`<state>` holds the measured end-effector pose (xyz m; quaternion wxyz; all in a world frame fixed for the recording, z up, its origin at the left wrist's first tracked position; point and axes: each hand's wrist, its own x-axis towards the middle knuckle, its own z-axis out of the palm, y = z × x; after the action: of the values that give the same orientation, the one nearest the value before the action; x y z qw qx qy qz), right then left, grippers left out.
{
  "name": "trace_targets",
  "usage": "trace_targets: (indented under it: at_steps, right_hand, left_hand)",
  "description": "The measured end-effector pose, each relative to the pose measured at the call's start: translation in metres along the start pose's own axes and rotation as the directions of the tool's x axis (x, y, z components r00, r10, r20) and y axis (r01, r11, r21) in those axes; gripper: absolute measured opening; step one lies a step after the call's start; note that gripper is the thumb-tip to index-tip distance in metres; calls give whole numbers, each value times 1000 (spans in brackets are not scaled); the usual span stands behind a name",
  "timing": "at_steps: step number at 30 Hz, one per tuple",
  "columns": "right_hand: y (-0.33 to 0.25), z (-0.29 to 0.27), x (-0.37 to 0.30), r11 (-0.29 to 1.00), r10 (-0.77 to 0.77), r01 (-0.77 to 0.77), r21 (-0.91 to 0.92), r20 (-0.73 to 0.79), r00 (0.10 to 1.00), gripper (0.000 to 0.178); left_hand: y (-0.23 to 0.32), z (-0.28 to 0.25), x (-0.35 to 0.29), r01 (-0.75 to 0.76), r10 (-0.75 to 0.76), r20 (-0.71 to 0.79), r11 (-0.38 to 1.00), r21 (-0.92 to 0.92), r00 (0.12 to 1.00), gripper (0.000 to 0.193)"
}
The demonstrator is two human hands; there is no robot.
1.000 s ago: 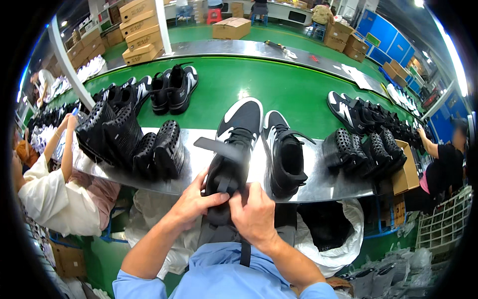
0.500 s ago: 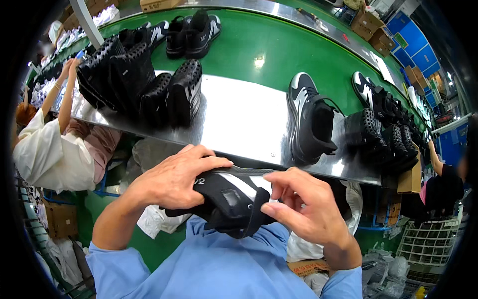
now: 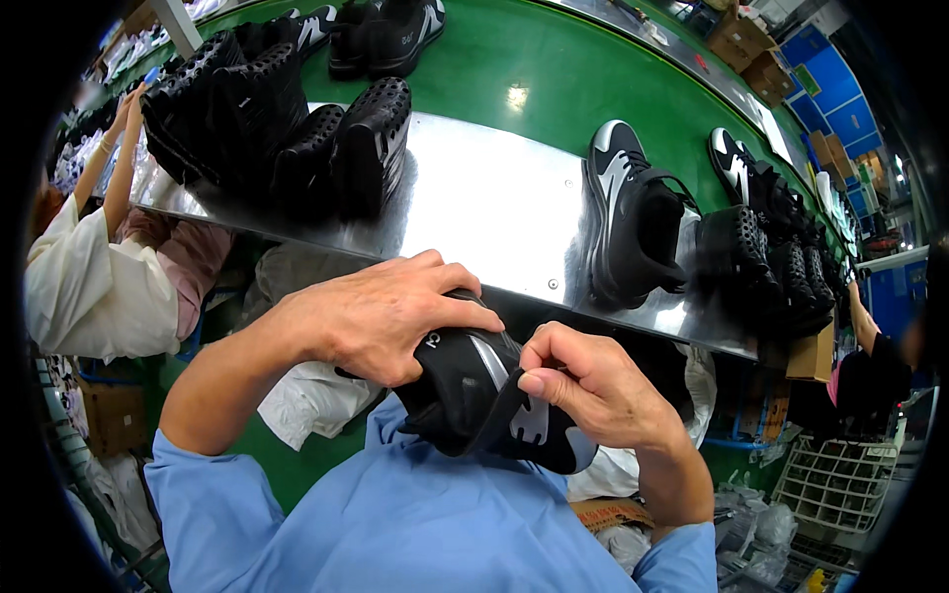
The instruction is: The person attaches a plastic component to the heel of a black sneaker and secures it by pressing the parts together and smoothing the edges.
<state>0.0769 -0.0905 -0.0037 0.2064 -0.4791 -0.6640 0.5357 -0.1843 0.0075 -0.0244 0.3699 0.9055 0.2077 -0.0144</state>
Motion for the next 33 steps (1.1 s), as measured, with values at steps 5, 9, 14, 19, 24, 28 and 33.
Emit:
trace_targets:
  at_steps: [5,9,14,19,24,28,33]
  right_hand:
    - [-7,5,10,999,39,-38,-4,35,999,17]
    - [-11,8,20,998,17,-14,-63,47,999,18]
    - [-13,14,29,994,-1,11,-106,95,995,18]
    - [-2,26,40,965,-171,173,-197,29,985,19]
    - [-11,32,44,922,-237,187,-339,-111,965,21]
    - [-20,35,27,906,-300,190,-378,-260,918,18]
    - [-34,58,26,829,-495,366,-423,-251,832,32]
  left_hand:
    - [4,-4,1,-23,22,52,999,36,998,80]
    - [1,-4,2,-15,15,56,1000,6,998,78]
    - [0,-2,-1,-31,32,36,999,-15,999,73]
    - [-1,-6,-6,-5,7,39,999,-49,999,77]
    - [-10,-3,-32,105,-99,52,985,-140,994,87]
    - [-22,14,-80,166,-189,-44,937,-308,981,93]
    - [-14,43,-103,285,-390,-134,830,-479,911,76]
